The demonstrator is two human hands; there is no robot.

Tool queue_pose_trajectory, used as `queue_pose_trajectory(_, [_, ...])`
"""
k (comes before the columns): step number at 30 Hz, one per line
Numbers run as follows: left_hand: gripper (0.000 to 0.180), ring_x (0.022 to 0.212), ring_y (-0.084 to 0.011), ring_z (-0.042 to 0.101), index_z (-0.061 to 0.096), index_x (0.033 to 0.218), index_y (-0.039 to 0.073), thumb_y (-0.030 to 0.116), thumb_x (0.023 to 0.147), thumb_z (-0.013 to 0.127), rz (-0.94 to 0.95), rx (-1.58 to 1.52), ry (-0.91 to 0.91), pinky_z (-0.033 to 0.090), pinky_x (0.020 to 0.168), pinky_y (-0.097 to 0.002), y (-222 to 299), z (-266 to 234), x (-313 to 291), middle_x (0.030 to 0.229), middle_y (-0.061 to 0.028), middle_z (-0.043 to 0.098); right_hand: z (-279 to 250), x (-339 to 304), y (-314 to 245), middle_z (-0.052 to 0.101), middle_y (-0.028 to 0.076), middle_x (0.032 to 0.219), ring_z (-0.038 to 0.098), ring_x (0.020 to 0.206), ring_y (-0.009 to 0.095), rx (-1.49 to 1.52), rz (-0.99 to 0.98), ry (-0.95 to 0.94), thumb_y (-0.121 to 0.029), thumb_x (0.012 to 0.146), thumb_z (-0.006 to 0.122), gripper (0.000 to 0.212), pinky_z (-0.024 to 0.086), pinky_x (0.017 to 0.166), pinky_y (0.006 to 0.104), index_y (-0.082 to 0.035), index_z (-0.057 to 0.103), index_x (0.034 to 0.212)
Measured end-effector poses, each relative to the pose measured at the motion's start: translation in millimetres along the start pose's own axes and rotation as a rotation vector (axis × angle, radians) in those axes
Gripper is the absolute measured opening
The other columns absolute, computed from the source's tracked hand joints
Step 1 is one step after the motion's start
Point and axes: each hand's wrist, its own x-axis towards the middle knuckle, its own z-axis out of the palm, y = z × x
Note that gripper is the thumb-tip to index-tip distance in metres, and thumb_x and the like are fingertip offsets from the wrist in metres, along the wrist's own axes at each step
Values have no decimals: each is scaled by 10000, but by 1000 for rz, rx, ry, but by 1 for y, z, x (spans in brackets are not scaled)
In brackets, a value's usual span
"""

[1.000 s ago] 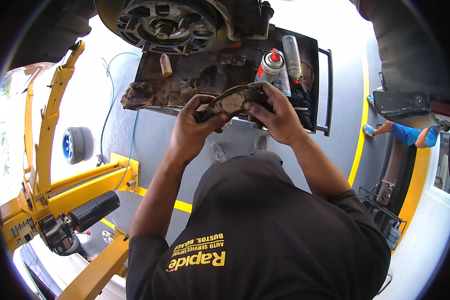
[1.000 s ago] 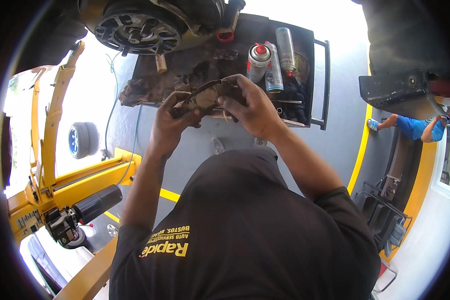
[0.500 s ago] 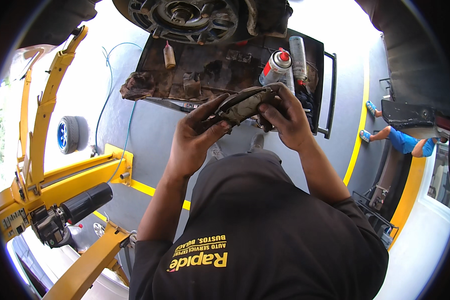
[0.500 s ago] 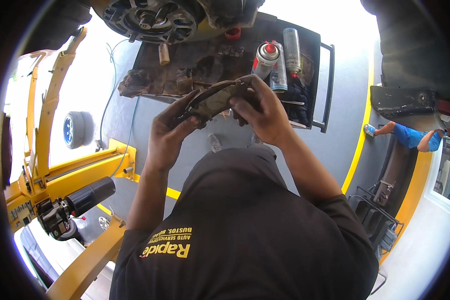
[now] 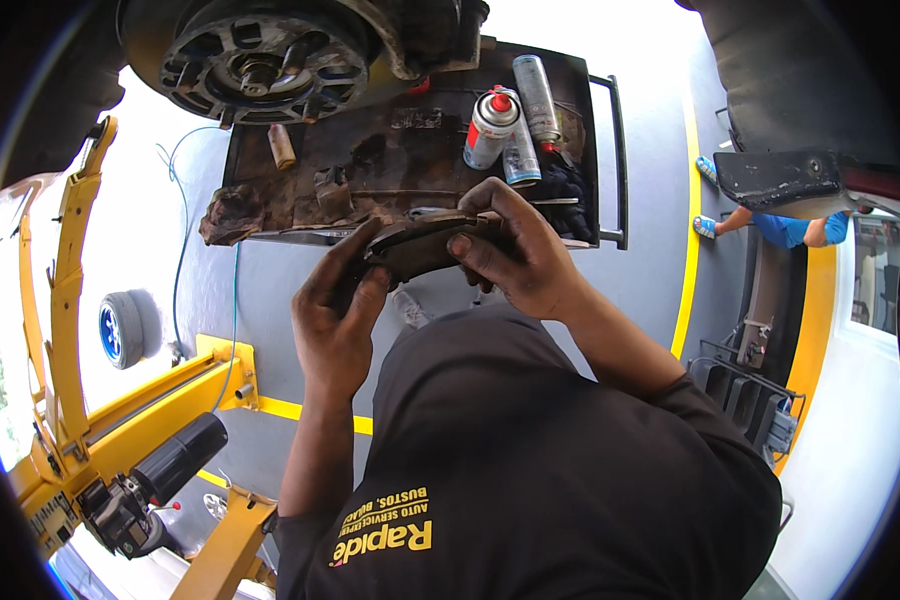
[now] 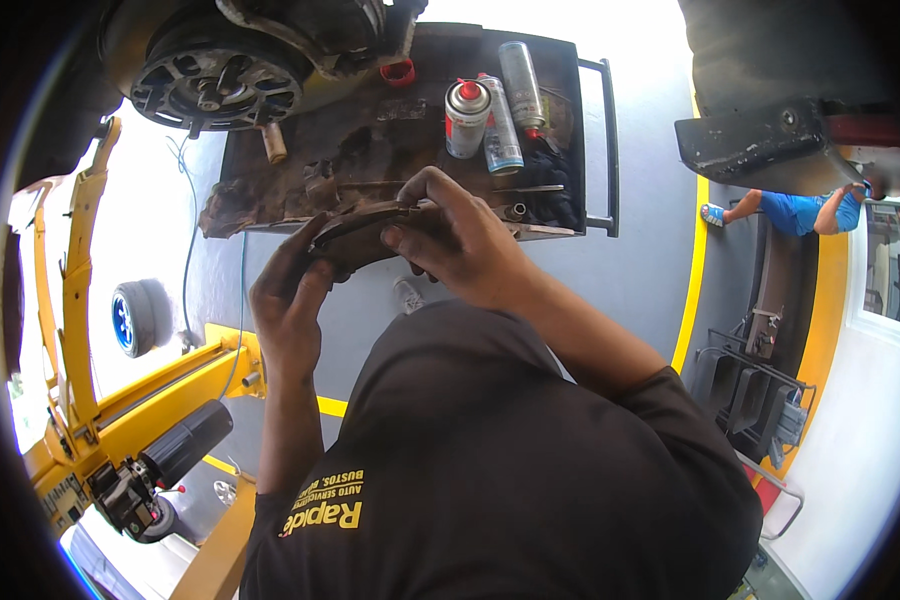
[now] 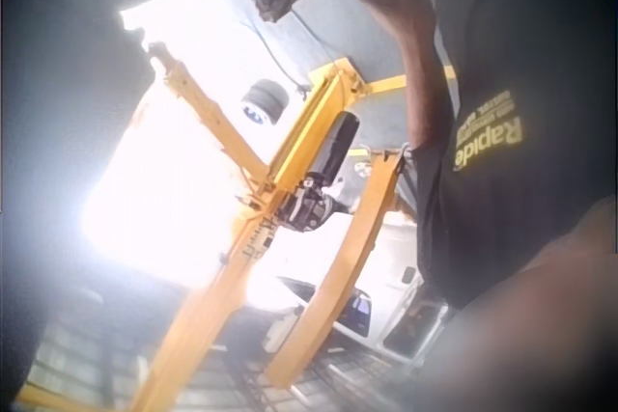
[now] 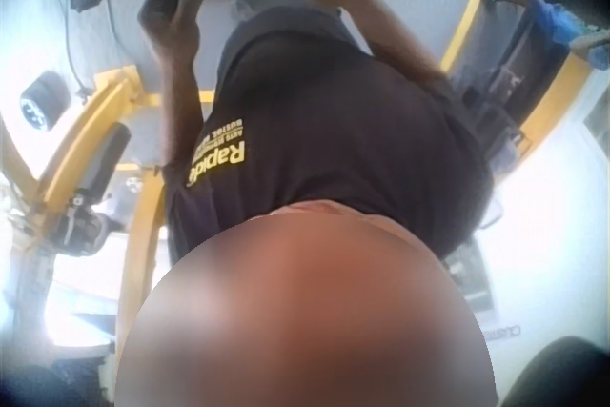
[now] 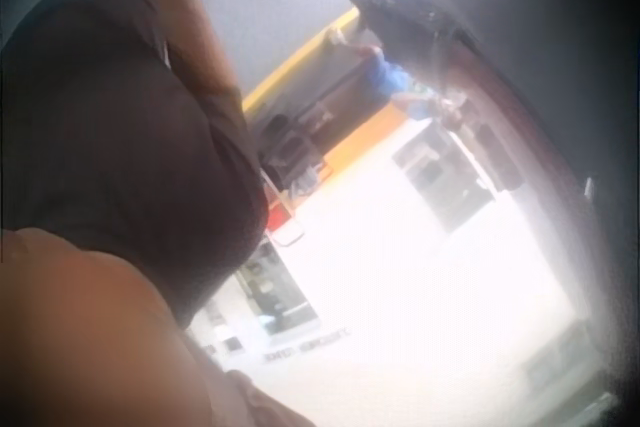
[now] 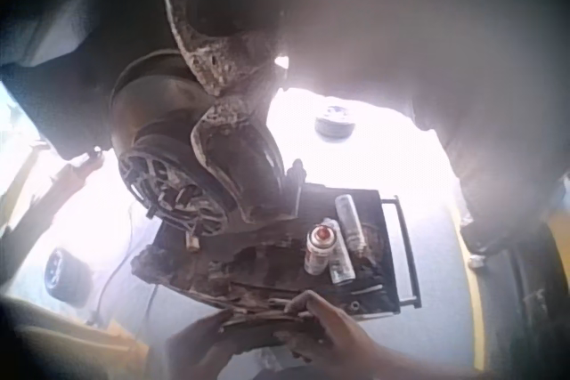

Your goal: The person removes a brake caliper from a vehicle's wheel hub, sprays a lubricant onto the brake pads, and then reinstalls the caliper. The task involves handling the caliper, brake pads, and a spray can within a professional auto repair setting.

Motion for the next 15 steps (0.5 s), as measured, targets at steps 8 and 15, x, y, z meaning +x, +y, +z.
queue_pose_trajectory(8, [393, 1019, -132, 672, 643, 1364, -45, 55, 988, 699, 10, 81, 46, 533, 931, -278, -5, 4, 2, 1126, -112, 739, 0, 4, 0, 606, 2, 762, 568, 646, 59, -116, -144, 50, -238, 995, 744, 321, 439, 563, 241, -74, 507, 1137])
queue_pose_trajectory(15, [378, 950, -142, 672, 634, 1367, -63, 50, 1007, 658, 12, -18, 39, 539, 840, -273, -15, 7, 10, 1124, -117, 740, -5, 2, -2, 601, 6, 772, 564, 658, 61, -50, 17, 46, -234, 1029, 698, 273, 441, 574, 248, -60, 514, 1130])
